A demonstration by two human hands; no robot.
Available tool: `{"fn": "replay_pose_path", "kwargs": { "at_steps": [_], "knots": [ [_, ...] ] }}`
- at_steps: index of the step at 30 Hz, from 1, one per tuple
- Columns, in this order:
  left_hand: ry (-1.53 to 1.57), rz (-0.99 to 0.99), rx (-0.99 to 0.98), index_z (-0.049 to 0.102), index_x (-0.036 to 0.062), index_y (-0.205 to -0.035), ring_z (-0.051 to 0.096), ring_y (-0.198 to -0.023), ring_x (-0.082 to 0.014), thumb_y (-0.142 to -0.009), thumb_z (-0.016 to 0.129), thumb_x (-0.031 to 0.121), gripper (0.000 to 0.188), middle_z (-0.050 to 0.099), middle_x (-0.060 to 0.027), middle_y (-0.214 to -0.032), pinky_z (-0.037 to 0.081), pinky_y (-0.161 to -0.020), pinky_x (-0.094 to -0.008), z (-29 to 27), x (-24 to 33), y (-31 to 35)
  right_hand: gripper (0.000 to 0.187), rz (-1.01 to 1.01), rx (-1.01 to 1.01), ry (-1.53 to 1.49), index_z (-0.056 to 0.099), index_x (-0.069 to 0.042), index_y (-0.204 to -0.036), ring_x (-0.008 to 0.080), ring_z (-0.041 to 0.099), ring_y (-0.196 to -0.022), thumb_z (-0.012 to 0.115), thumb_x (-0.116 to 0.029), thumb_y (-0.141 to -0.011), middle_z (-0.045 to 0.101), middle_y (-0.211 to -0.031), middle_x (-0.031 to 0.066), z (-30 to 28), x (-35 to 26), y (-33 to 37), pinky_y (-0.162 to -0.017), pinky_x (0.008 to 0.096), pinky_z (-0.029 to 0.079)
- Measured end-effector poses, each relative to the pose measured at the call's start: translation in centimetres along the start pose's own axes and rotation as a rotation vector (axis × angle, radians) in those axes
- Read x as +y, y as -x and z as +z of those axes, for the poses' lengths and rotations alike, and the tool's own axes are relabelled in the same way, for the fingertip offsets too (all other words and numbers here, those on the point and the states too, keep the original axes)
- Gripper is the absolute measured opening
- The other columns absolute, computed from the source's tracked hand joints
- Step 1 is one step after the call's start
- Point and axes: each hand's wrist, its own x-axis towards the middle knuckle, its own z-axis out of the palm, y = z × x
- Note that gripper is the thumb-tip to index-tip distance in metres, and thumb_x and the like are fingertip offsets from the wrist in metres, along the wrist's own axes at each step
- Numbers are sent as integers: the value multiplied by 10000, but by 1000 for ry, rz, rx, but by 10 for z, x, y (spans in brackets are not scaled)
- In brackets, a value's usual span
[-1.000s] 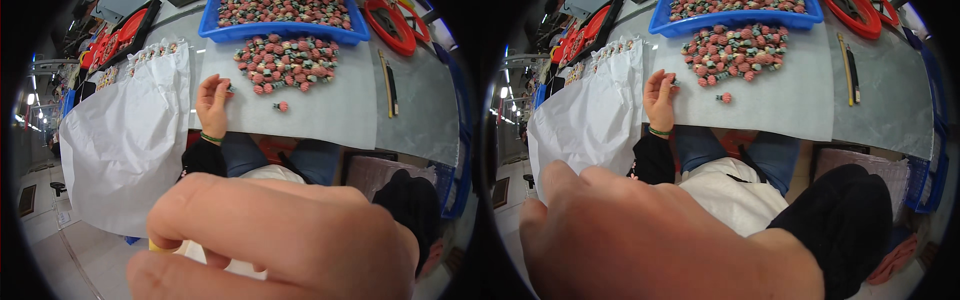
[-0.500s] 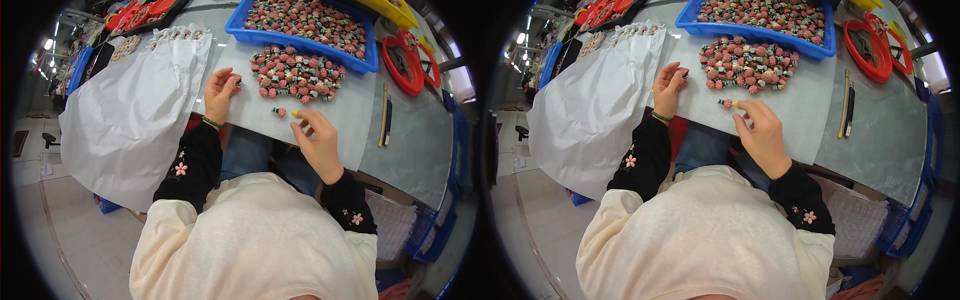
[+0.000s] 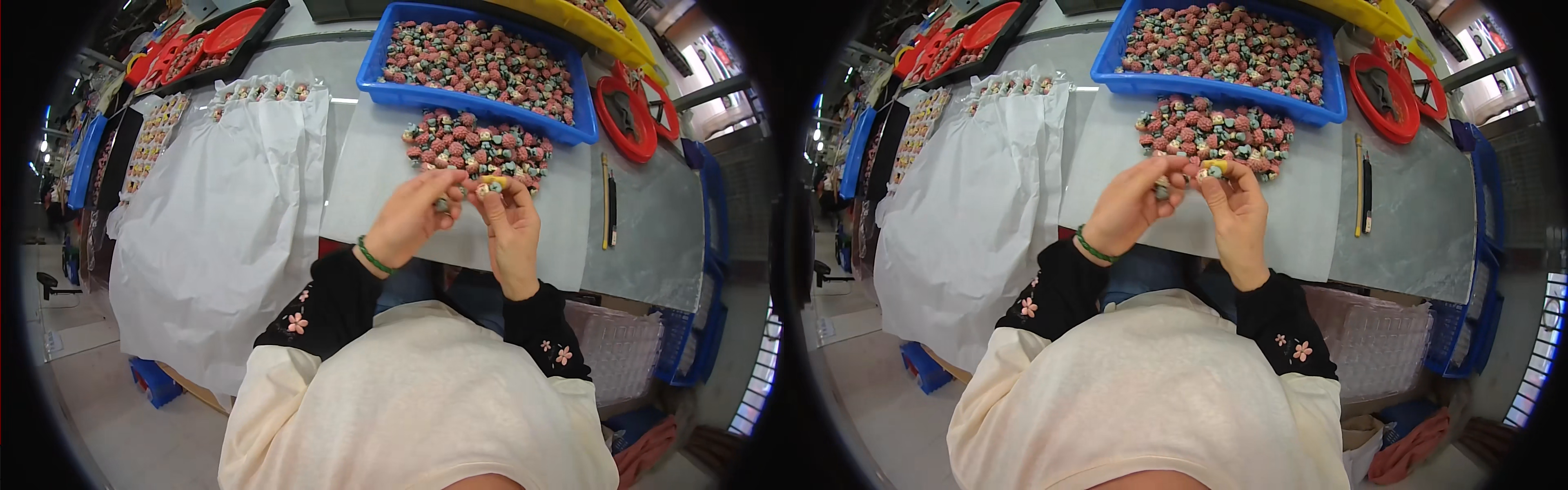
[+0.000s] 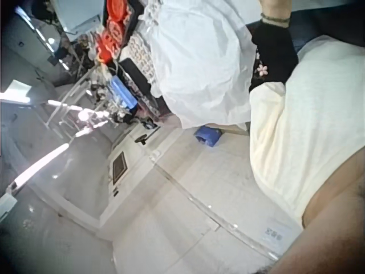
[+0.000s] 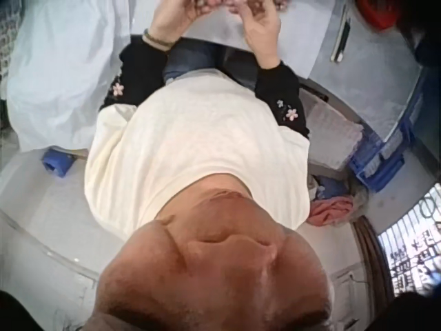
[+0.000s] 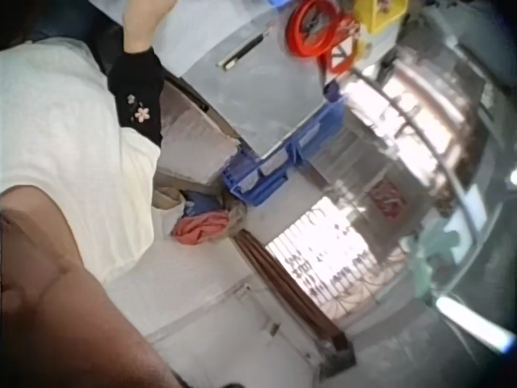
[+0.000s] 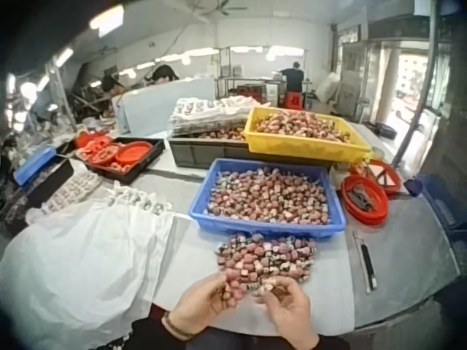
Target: The person assembles small figurines by connecting parts together by hand and placing them onto a paper sheet, then pours additional figurine parts from a yellow container into a blue tray to continue assembling.
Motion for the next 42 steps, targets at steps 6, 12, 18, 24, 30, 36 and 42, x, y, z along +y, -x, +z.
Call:
{"fn": "replay_pose_path", "kwargs": {
  "at_steps": [6,12,18,24,30,36,42],
  "knots": [
    [-249,33,4,559,19,-948,441,-567,-44,-862,553,171,175,507,20,-685,336,-490,-172,-3,1,-5,239,-57,91,-6,485,-2,-1069,97,484,-897,554,-71,-850,522,-1008,39,20,19,5,-776,231,388],
    [-536,421,-16,561,18,-937,444,-591,-34,-849,561,124,138,526,11,-720,337,-493,-170,-17,0,-8,205,-116,42,238,529,27,-1019,118,551,-753,567,-66,-841,574,-881,57,18,8,1,-673,248,457],
    [-323,25,-4,565,24,-944,438,-583,-34,-871,540,192,185,525,7,-739,332,-486,-163,-18,7,-9,178,57,105,16,550,33,-981,147,585,-715,572,-67,-835,594,-853,78,20,14,2,-659,262,494],
    [-371,80,-36,560,21,-955,441,-591,-39,-867,545,187,189,528,12,-765,341,-502,-167,-22,4,-12,202,6,75,100,533,44,-1014,169,590,-766,568,-24,-826,587,-882,96,18,14,4,-731,283,502],
    [-359,140,-172,520,24,-1057,503,-807,-57,-834,566,98,239,549,-5,-930,394,-647,-193,-24,9,-9,367,-230,52,172,461,50,-1126,170,517,-967,580,73,-779,527,-1035,107,12,18,3,-836,300,462],
    [-191,-14,-163,463,10,-1123,534,-907,-111,-831,490,8,293,527,-53,-1051,438,-783,-239,-23,13,-8,396,-218,79,210,435,49,-1151,168,502,-993,576,74,-781,518,-1050,108,2,18,4,-858,295,448],
    [-342,154,-187,437,-11,-1158,508,-1016,-158,-842,449,-23,317,467,-87,-1153,429,-840,-272,-22,24,-13,259,-236,31,354,530,38,-1033,122,535,-879,611,11,-788,539,-985,69,-6,8,2,-773,222,442]
  ]
}}
